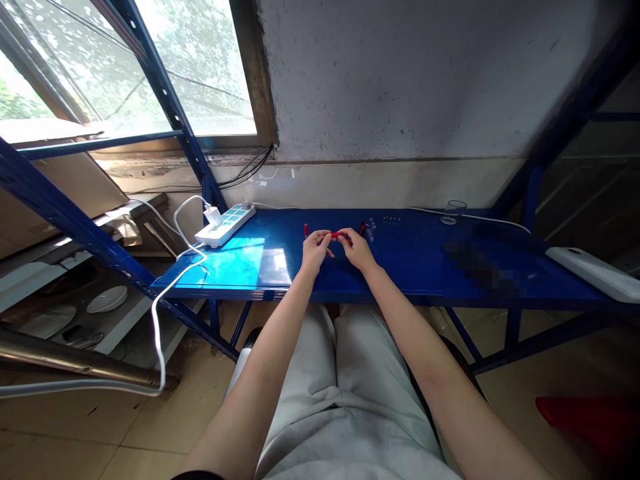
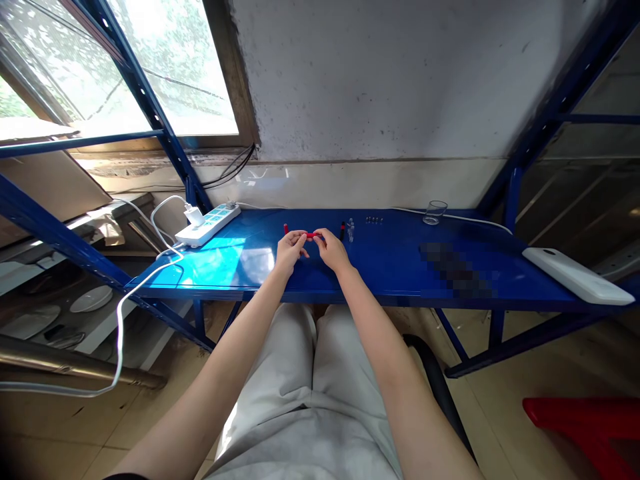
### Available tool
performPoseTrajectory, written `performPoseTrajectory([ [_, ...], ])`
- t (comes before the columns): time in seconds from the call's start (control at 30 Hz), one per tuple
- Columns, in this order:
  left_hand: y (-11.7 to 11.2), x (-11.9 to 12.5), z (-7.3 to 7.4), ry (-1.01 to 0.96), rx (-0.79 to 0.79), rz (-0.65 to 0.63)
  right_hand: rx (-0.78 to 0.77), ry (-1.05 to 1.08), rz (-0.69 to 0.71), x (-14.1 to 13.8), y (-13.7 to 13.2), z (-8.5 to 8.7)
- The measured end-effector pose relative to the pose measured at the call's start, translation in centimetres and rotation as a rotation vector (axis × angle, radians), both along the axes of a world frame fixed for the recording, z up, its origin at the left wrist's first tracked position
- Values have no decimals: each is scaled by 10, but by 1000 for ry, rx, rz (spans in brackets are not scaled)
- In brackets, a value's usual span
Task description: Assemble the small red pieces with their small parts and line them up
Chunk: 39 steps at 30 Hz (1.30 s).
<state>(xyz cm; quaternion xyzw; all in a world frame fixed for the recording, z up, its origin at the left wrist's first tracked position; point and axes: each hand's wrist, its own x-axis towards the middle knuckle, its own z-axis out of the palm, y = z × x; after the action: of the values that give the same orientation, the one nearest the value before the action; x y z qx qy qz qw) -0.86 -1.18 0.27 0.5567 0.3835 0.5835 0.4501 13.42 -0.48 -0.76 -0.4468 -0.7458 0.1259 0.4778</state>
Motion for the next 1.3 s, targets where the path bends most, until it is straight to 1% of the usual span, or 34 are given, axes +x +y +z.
performPoseTrajectory([
  [0.3,4,1,-2,-7,0,66,71,-112,-68,1,1,-2],
  [0.6,6,0,-5,-19,-5,84,116,-162,-91,0,-1,-1],
  [0.8,5,0,-5,-8,-8,71,101,-171,-105,1,0,-2],
  [1.3,4,0,-4,-2,-17,72,75,-184,-103,-1,-4,2],
])
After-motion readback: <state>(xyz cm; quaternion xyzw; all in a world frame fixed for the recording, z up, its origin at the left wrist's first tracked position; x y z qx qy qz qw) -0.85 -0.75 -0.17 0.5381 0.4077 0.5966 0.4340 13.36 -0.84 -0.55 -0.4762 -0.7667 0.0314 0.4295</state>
